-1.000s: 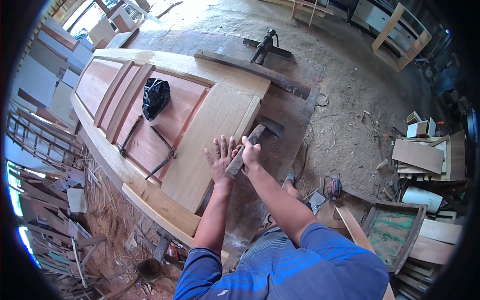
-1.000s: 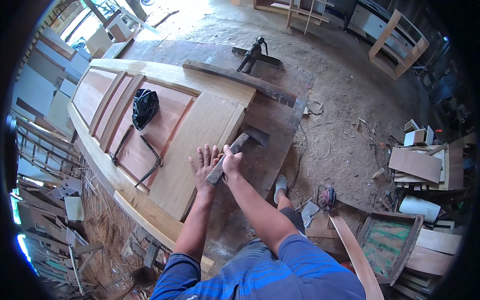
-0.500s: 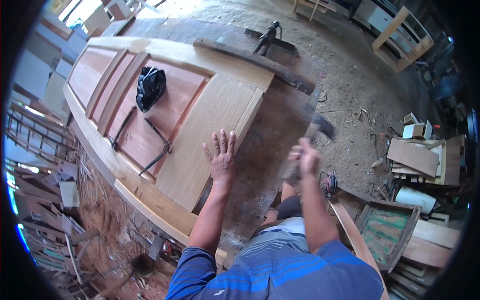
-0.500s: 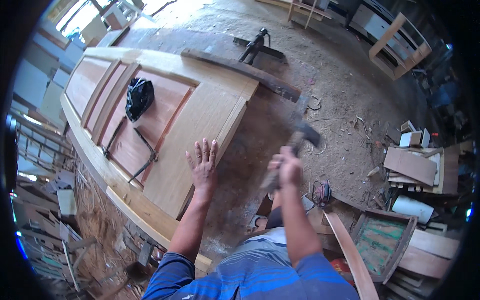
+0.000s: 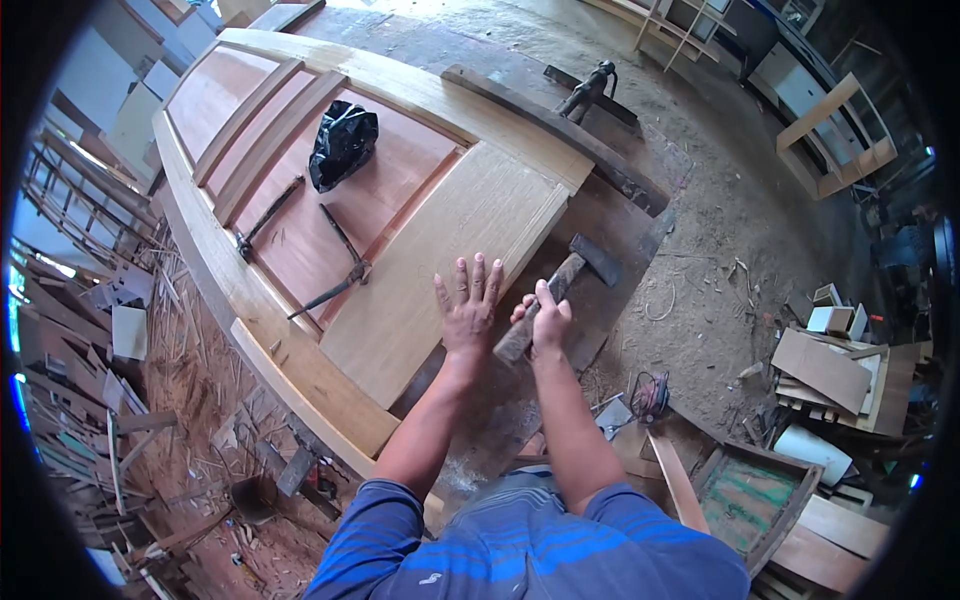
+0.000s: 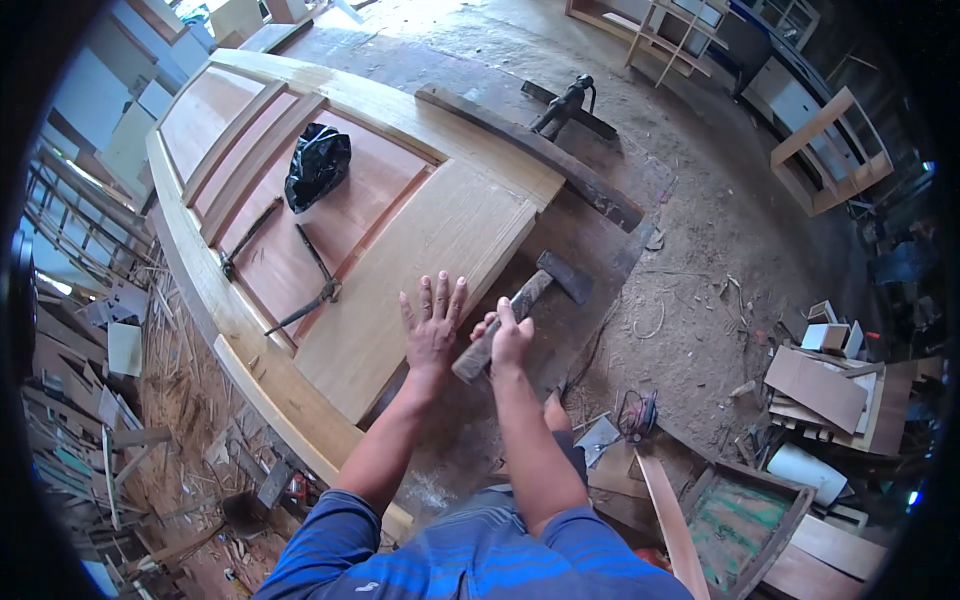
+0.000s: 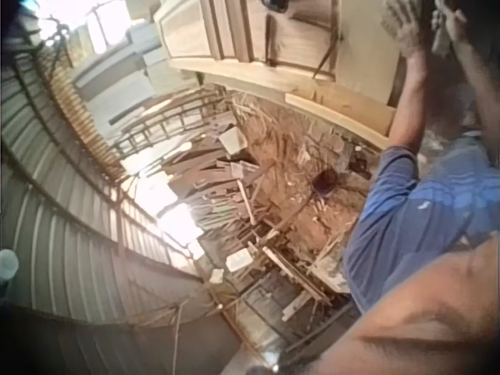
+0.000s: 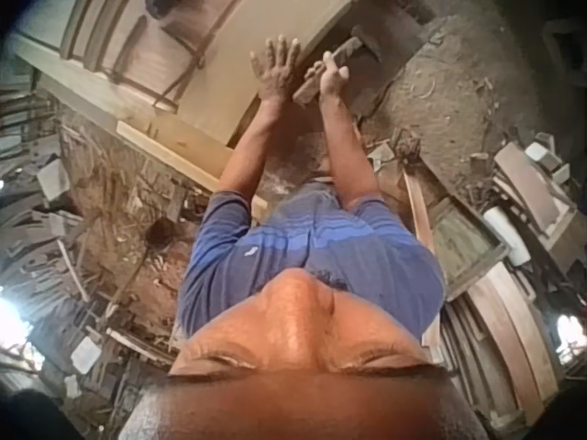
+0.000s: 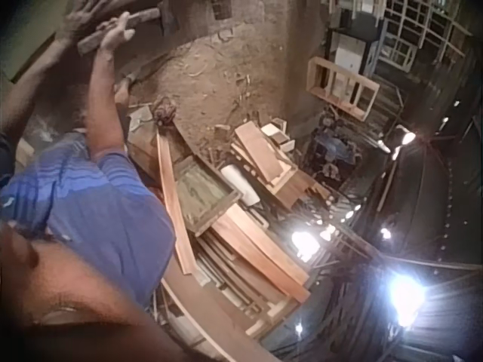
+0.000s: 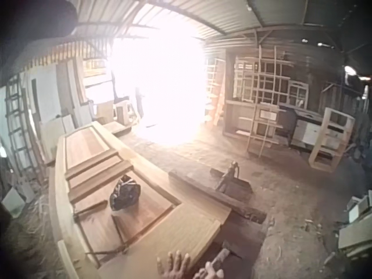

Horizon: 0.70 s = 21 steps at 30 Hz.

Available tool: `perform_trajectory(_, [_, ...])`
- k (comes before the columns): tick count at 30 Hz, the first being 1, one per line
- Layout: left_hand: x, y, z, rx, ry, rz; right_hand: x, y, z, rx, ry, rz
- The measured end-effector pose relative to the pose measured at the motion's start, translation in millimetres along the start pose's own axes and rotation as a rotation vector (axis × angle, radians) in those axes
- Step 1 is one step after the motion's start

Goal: The person unclamps a wooden door, shapes wooden pieces and the door frame with an axe, adjusts the clamps, and hammers nails into the frame.

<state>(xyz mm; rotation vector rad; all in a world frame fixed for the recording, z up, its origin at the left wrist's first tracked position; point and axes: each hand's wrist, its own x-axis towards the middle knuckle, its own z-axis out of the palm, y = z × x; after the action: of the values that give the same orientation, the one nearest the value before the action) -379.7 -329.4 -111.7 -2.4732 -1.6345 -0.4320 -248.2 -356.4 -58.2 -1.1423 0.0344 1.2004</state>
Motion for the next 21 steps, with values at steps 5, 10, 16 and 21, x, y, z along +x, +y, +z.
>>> perform_trajectory(5, [12,18,-25,0.072,-0.192,0.022,5,-21,28,0.219,0.11,-0.03])
perform_trajectory(10, [7,13,-12,-0.032,-0.078,0.022,12,-12,15,0.094,0.01,0.032])
perform_trajectory(16, [8,7,-26,0.191,-0.202,0.03,10,-85,-85,0.263,0.056,-0.16])
perform_trajectory(21, [14,12,-28,0.098,-0.145,0.045,14,-141,-116,0.397,0.581,-0.485])
